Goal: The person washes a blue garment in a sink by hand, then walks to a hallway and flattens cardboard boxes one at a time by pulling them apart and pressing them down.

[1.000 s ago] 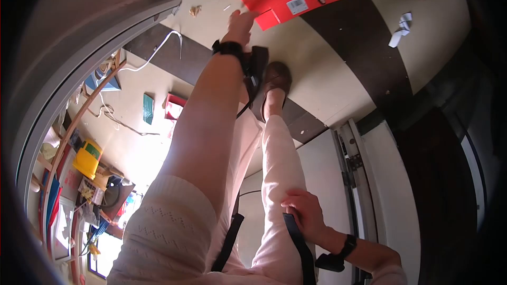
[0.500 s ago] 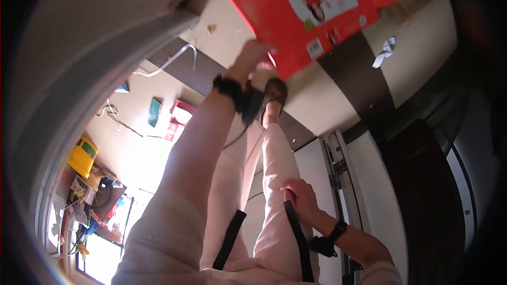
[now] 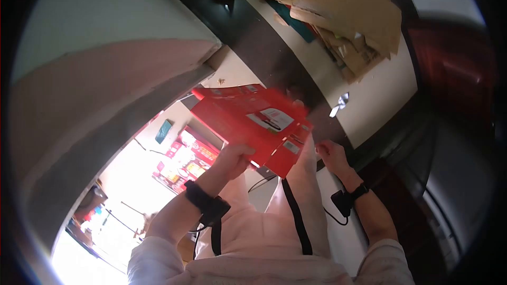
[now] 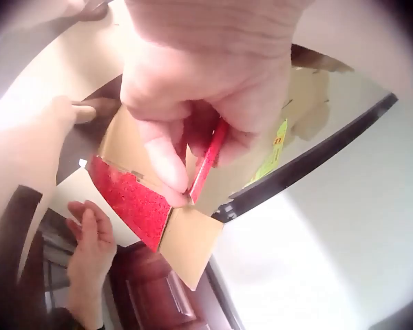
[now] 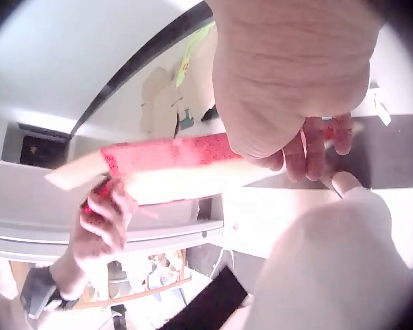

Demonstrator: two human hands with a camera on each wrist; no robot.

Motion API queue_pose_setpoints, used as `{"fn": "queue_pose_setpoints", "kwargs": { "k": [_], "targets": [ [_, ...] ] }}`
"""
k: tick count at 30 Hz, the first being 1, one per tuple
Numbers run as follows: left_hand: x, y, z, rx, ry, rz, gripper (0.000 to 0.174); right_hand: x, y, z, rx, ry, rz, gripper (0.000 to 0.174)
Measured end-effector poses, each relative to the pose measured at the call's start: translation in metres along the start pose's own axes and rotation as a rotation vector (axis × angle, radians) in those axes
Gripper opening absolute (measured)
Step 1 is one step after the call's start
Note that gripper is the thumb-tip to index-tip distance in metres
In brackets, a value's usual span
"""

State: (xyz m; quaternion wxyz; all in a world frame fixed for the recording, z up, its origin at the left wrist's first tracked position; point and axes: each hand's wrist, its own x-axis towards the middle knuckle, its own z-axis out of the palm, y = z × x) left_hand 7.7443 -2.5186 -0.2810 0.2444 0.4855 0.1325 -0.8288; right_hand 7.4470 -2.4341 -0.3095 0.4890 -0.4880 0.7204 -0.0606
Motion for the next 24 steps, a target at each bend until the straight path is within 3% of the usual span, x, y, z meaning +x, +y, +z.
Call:
{"fn": "queue_pose_setpoints", "kwargs": {
  "k": [3, 6, 11, 17, 21, 23, 24],
  "targets": [
    [-0.013, -0.026, -0.002, -0.131, 0.026, 0.134, 0.022, 0.049, -0.004, -0.049, -0.073, -0.105, -0.135, 0.011],
    [-0.028, -0.045, 0.003, -0.148, 0.046, 0.131, 0.028, 0.059, -0.018, -0.085, -0.150, -0.223, -0.214, 0.009],
    [-0.049, -0.092, 0.021, -0.544, 0.179, 0.216, 0.027, 0.095, -0.038, -0.133, -0.462, -0.348, -0.359, 0.006],
    [-0.066, -0.131, 0.012, -0.883, 0.233, 0.579, 0.030, 0.120, -0.103, -0.114, -0.656, -0.580, -0.538, 0.009],
    [-0.081, -0.176, -0.023, -0.886, 0.210, 0.777, 0.038, 0.115, -0.147, -0.072, -0.755, -0.717, -0.585, 0.012],
    [-0.097, -0.159, -0.009, -1.011, 0.439, 0.860, 0.028, 0.133, -0.151, -0.058, -0.761, -0.798, -0.523, 0.013],
    [-0.108, -0.166, -0.020, -1.042, 0.437, 0.934, 0.028, 0.126, -0.157, -0.049, -0.816, -0.825, -0.562, 0.014]
  ]
}}
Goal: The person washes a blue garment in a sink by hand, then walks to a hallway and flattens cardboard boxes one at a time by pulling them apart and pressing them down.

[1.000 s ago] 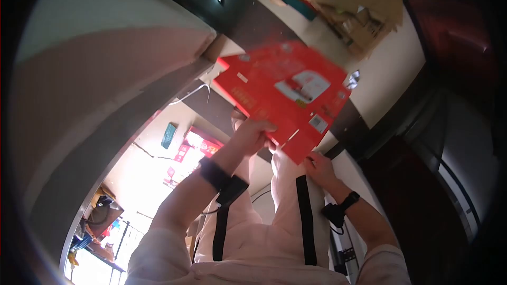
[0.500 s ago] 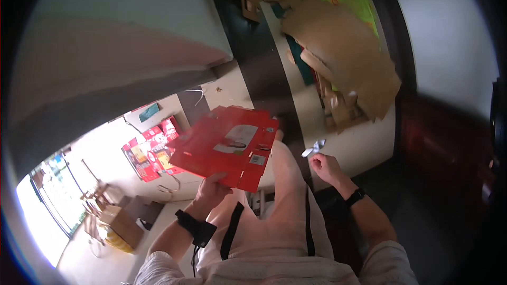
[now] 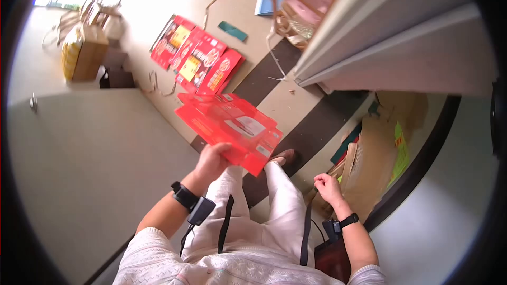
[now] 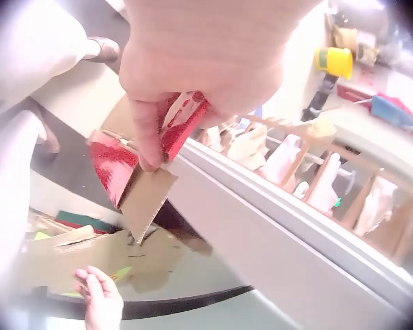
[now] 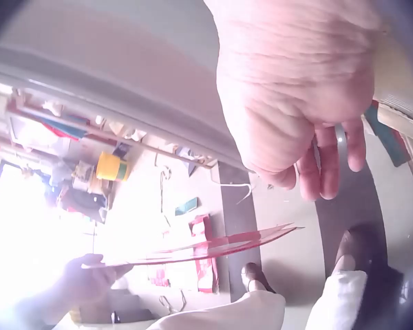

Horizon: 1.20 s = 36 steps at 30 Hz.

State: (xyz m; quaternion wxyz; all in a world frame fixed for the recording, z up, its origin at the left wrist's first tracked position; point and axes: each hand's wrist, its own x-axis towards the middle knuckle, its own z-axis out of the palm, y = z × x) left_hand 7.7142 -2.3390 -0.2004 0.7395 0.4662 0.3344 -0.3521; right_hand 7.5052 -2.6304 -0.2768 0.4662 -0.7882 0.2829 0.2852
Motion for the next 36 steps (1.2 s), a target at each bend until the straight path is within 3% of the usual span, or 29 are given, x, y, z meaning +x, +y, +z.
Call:
{"fn": "queue_pose_setpoints", "kwargs": {
  "k": [7, 14, 17, 21, 24, 26, 27, 31, 36],
  "targets": [
    [0.006, 0.107, -0.088, -0.312, 0.043, 0.224, 0.033, 0.041, -0.061, 0.031, -0.167, -0.124, -0.050, 0.016],
    [0.079, 0.212, -0.161, -0.604, -0.010, 0.546, 0.031, 0.086, -0.122, 0.044, -0.321, -0.177, 0.015, 0.017],
    [0.127, 0.241, -0.176, -0.771, -0.004, 0.603, 0.032, 0.114, -0.148, 0.055, -0.384, -0.221, 0.089, 0.018],
    [0.227, 0.227, -0.202, -0.924, 0.051, 0.555, 0.030, 0.151, -0.152, 0.079, -0.307, -0.274, 0.163, 0.017],
    [0.319, 0.189, -0.211, -1.080, 0.071, 0.341, 0.030, 0.175, -0.152, 0.098, -0.203, -0.323, 0.243, 0.017],
    [0.361, 0.167, -0.216, -1.016, 0.124, 0.207, 0.033, 0.182, -0.161, 0.107, -0.169, -0.344, 0.295, 0.017],
    [0.374, 0.164, -0.216, -0.994, 0.197, 0.130, 0.033, 0.185, -0.167, 0.111, -0.196, -0.365, 0.314, 0.016],
    [0.396, 0.160, -0.221, -1.044, 0.319, 0.163, 0.034, 0.192, -0.163, 0.116, -0.166, -0.388, 0.378, 0.016],
    [0.380, 0.161, -0.227, -1.172, 0.117, 0.313, 0.034, 0.200, -0.171, 0.112, -0.174, -0.421, 0.444, 0.016]
  ]
}}
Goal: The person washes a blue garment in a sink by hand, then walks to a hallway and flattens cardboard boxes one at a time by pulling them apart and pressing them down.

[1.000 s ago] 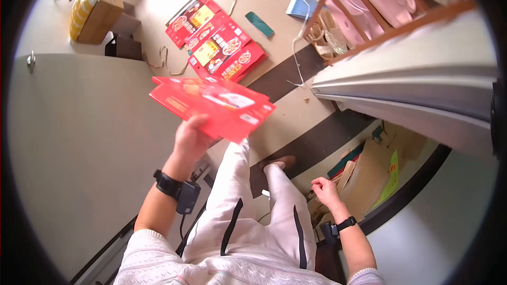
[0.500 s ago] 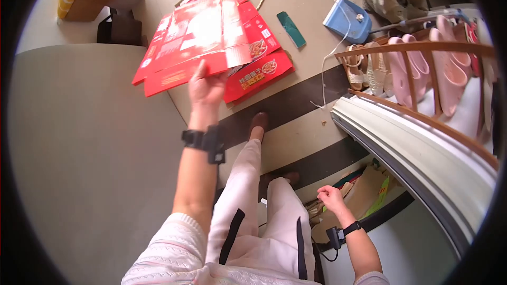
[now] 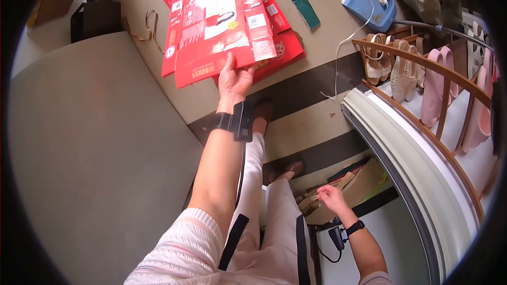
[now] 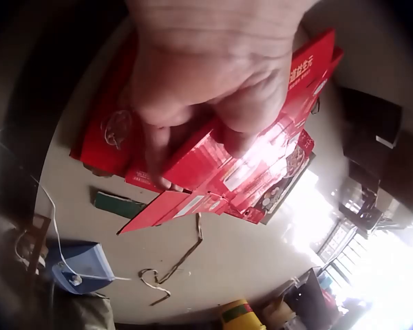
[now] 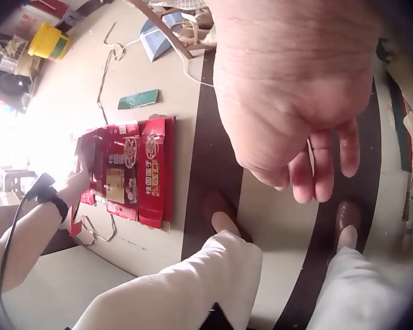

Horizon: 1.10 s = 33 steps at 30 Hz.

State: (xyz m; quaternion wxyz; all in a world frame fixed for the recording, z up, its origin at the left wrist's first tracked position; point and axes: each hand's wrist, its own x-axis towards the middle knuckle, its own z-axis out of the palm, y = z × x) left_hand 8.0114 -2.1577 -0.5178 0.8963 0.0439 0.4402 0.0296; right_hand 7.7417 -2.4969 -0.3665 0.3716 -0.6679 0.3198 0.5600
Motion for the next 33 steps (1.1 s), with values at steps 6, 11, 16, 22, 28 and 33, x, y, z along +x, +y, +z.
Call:
{"fn": "queue_pose_setpoints", "kwargs": {
  "k": [6, 11, 16, 22, 28, 33],
  "targets": [
    [0.033, -0.010, 0.001, -0.120, 0.026, -0.032, 0.035, 0.004, -0.022, -0.009, 0.145, -0.025, 0.001, 0.015],
    [0.043, -0.028, -0.008, -0.081, 0.067, -0.088, 0.036, 0.007, -0.016, -0.008, 0.215, -0.022, 0.055, 0.014],
    [0.042, -0.058, -0.018, -0.038, 0.186, -0.131, 0.042, 0.002, -0.017, -0.008, 0.207, -0.026, 0.082, 0.013],
    [0.024, -0.078, -0.041, 0.300, 0.140, -0.533, 0.102, -0.006, -0.005, -0.013, 0.243, -0.004, 0.082, 0.013],
    [-0.044, -0.065, -0.052, 0.819, 0.068, -0.624, 0.068, -0.022, 0.009, -0.005, 0.286, 0.017, -0.018, 0.015],
    [-0.118, -0.031, -0.063, 1.066, 0.088, -0.560, 0.044, -0.042, 0.029, -0.005, 0.189, 0.063, -0.215, 0.014]
  ]
}}
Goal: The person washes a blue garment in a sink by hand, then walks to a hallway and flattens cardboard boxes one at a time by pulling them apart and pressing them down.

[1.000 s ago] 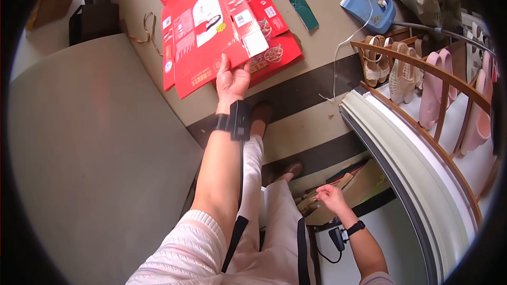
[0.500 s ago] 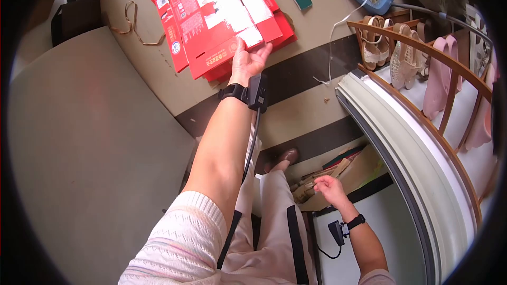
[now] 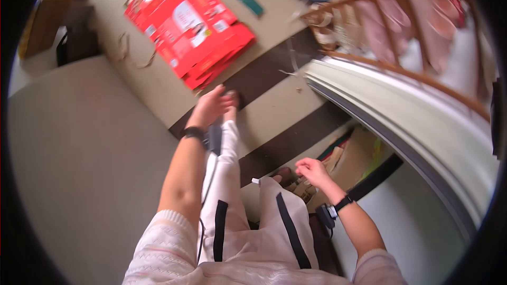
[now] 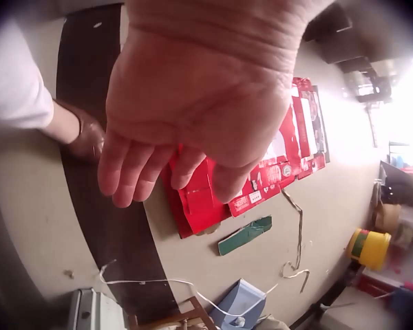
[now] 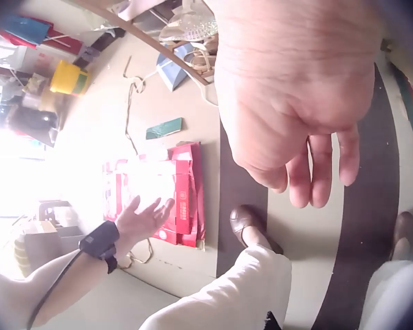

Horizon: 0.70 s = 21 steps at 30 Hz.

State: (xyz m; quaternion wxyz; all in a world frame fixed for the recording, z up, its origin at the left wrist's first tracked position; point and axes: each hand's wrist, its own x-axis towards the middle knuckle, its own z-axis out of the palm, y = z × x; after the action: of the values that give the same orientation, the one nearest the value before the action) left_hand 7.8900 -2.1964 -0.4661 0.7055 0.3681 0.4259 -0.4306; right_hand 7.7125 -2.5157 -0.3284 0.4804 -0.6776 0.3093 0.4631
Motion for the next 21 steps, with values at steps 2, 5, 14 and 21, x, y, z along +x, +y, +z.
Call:
{"fn": "queue_pose_setpoints", "kwargs": {
  "k": [2, 5, 14, 21],
  "targets": [
    [-0.031, -0.015, 0.009, 0.083, 0.070, 0.020, 0.043, -0.016, 0.014, -0.003, 0.007, 0.033, -0.087, 0.014],
    [-0.061, -0.052, 0.014, 0.281, 0.053, 0.081, 0.041, -0.045, 0.062, -0.012, -0.101, 0.109, -0.258, 0.017],
    [-0.085, -0.257, 0.204, 0.892, -0.053, 0.009, 0.034, -0.185, 0.304, -0.038, 0.119, 0.544, -0.317, 0.016],
    [-0.011, -0.376, 0.389, 1.315, -0.191, 0.185, 0.035, -0.221, 0.444, -0.017, 0.329, 0.626, -0.150, 0.013]
  ]
}}
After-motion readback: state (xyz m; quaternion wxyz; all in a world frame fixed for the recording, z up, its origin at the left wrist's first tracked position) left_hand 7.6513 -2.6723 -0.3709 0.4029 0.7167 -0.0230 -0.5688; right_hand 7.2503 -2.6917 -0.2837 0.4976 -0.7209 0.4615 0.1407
